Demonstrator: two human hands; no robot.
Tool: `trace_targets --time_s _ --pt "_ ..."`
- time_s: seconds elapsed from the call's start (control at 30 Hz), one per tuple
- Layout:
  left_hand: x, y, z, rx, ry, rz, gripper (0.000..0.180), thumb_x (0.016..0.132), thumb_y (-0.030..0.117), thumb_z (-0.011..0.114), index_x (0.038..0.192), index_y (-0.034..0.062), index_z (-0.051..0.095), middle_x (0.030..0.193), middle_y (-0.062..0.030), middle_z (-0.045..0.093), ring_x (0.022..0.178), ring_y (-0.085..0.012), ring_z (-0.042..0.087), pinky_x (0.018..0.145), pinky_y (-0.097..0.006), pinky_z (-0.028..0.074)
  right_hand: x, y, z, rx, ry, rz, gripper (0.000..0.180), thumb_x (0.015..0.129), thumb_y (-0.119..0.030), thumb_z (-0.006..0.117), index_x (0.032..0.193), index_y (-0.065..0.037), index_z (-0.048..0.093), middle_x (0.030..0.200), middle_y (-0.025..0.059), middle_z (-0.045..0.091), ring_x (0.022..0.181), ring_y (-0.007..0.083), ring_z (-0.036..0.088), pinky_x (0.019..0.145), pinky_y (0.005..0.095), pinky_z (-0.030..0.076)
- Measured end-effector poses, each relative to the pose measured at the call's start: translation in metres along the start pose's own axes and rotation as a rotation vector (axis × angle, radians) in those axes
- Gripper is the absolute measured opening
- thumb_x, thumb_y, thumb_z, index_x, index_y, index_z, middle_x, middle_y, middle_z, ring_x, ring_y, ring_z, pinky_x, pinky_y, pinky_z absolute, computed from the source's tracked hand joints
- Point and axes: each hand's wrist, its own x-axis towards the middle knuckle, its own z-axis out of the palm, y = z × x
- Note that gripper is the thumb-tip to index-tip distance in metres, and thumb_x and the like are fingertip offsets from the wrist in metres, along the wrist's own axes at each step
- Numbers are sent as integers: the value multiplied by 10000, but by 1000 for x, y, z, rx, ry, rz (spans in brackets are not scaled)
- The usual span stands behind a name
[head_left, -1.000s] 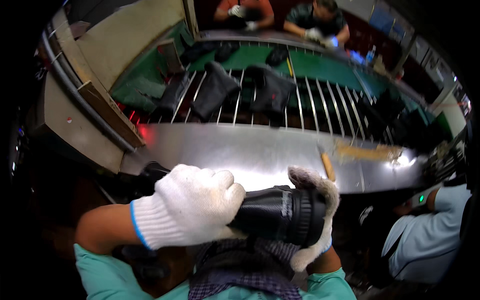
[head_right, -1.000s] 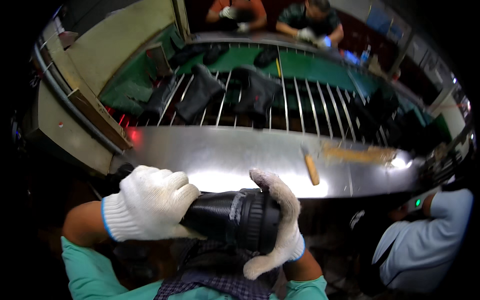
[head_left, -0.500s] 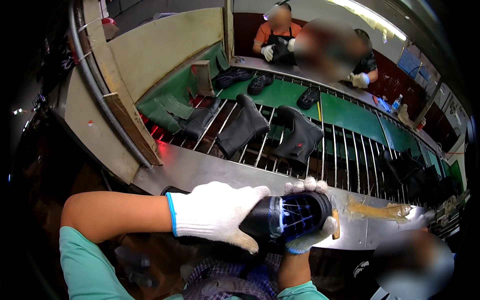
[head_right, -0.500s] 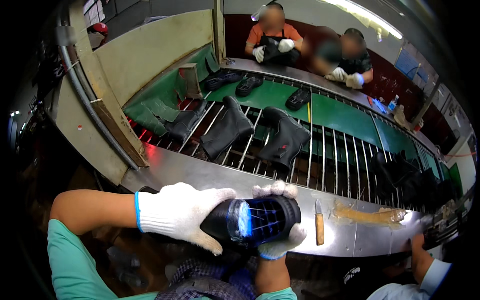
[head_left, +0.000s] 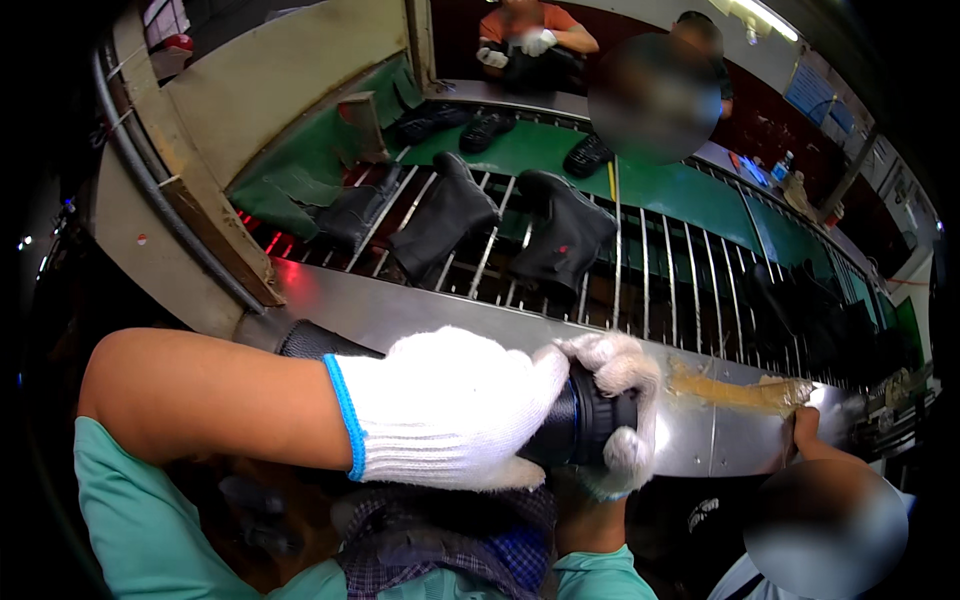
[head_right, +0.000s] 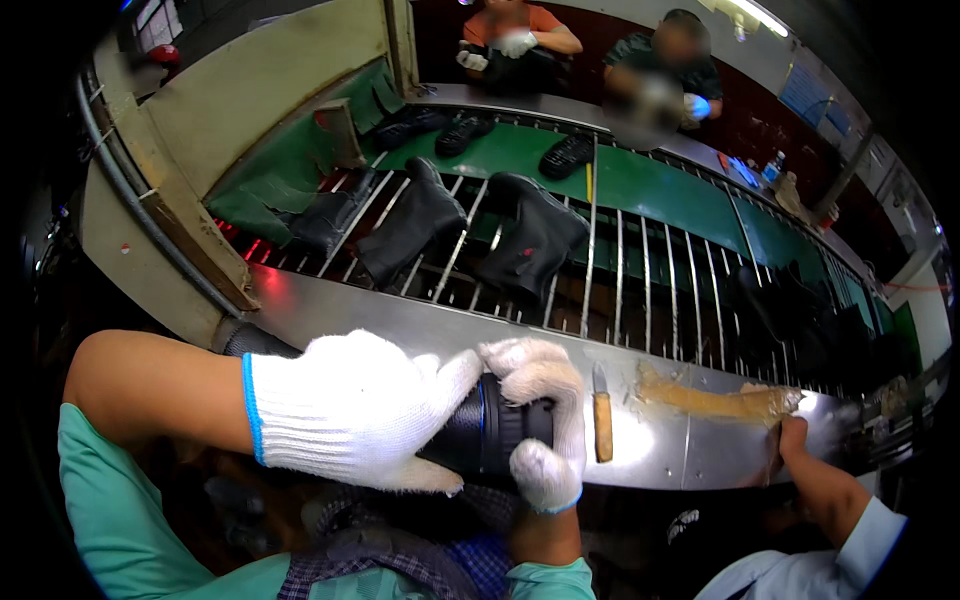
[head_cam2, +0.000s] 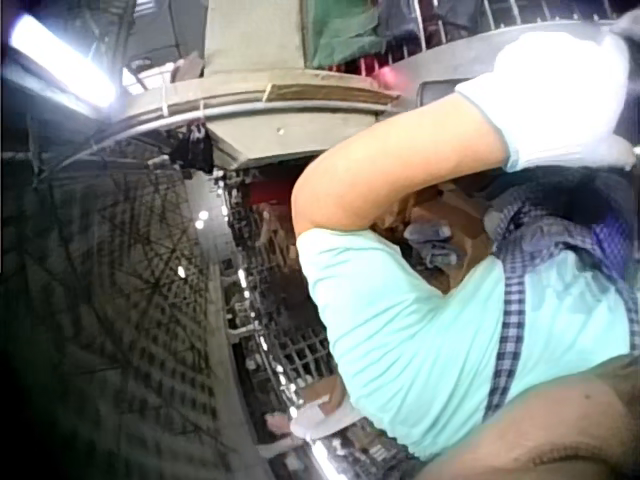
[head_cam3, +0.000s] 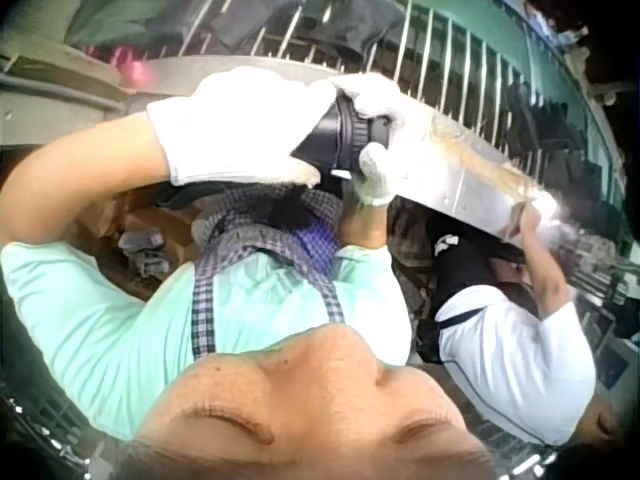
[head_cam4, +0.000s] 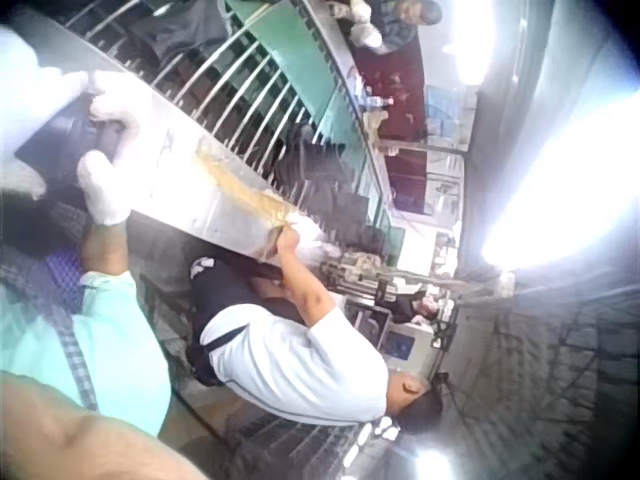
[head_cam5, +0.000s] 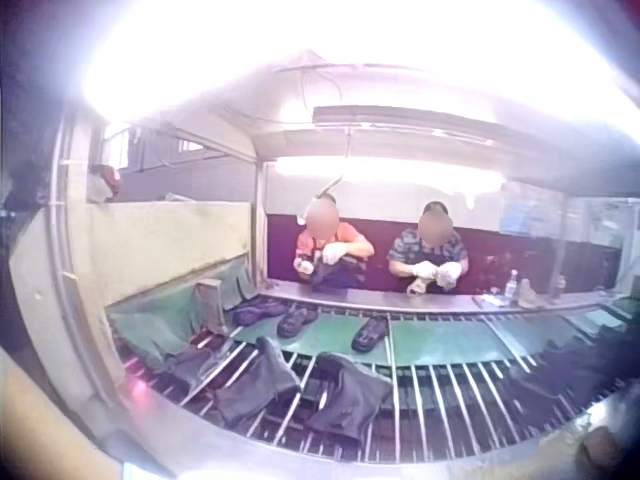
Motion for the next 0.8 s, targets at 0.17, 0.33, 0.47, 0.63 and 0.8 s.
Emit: trace_targets --time_s 0.17,0.33,0.47,0.63,0.8 --pt "14 13 -10 3 -60 -7 894 886 606 744 1387 -80 463 959 -229 739 806 -408 755 652 -506 622 12 -15 -29 -85 -153 30 356 887 -361 690 1051 -49 641 1209 155 589 1221 335 596 1103 519 482" --pt "29 13 -21 -22 -91 18 792 882 588 748 1281 -60 530 931 -241 749 835 -416 764 686 -510 625 20 -45 -38 -347 -236 128 173 889 -140 671 1034 -47 656 1224 147 584 1204 294 600 1096 478 478" --pt "37 1 -24 8 -1 68 762 864 602 757 1209 -52 572 915 -248 753 852 -428 764 723 -507 626 42 -58 -18 -855 -296 -102 128 886 13 654 1010 -17 643 1110 148 631 1080 292 643 1003 412 525" --pt "45 -12 -26 123 111 -45 825 831 667 763 1216 -39 578 1027 -240 745 930 -410 761 787 -488 626 61 -25 -21 -600 -4 239 185 1009 -42 561 1138 0 688 1164 110 700 1123 227 658 1031 348 514" --pt "43 -31 -26 128 135 -54 862 793 653 798 1234 -50 564 1059 -254 737 931 -422 758 799 -486 625 62 -10 -14 -438 6 267 356 1014 -114 622 1352 -6 623 1352 94 642 1279 188 593 1152 335 440"
